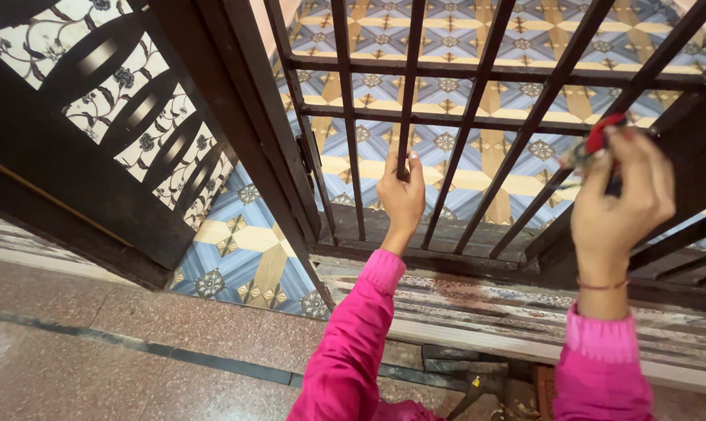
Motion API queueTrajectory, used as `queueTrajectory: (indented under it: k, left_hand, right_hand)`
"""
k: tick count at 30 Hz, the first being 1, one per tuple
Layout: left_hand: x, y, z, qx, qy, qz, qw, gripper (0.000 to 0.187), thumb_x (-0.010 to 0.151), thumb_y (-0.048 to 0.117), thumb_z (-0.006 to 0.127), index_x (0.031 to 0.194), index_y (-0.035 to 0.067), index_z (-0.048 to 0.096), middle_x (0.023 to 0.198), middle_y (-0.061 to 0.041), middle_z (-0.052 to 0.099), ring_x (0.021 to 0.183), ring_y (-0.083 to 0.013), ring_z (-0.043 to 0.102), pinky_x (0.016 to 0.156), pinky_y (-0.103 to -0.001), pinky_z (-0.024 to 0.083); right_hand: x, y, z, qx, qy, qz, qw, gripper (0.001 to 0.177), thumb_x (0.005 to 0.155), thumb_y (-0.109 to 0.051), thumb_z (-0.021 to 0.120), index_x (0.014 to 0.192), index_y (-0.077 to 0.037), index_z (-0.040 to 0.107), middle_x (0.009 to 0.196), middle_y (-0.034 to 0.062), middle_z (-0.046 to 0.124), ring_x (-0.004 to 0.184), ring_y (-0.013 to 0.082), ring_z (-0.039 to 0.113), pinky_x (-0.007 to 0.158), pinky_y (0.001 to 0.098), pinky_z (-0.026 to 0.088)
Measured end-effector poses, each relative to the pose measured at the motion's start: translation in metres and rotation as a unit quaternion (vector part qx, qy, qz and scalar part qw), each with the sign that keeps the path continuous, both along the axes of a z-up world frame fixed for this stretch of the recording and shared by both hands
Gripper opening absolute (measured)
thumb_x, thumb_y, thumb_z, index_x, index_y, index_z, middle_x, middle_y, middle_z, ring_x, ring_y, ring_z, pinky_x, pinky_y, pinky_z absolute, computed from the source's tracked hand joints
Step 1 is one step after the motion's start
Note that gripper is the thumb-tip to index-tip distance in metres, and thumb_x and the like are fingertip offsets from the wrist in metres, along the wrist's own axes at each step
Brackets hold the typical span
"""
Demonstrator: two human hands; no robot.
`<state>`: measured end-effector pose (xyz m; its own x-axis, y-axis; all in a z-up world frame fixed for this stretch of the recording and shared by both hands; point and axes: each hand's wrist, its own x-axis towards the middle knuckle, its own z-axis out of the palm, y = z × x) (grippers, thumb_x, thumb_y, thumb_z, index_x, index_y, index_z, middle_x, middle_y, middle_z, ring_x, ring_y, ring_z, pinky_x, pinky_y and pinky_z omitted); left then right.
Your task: The person wipes the bars and frame of a metal gate with a cloth, moving the cloth along the horizontal and vertical bars.
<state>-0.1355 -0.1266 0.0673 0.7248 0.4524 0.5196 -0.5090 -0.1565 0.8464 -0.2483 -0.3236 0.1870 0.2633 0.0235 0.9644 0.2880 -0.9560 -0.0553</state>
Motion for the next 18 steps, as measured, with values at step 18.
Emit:
queueTrajectory:
  k: [18]
  left_hand:
    - [0.004,-0.002,-0.004,0.004,-0.014,0.019,1.0,0.012,0.1,0.019,0.064,0.097,0.007,0.065,0.059,-0.001,0.047,0.051,-0.0093,0.046,0.049,-0.029,0.036]
  right_hand:
    - [0.016,-0.036,-0.014,0.304,0.091,0.288,0.903,0.015,0.116,0.005,0.057,0.129,0.011,0.057,0.109,0.0112,0.068,0.091,0.0139,0.07,0.081,0.0241,0.058]
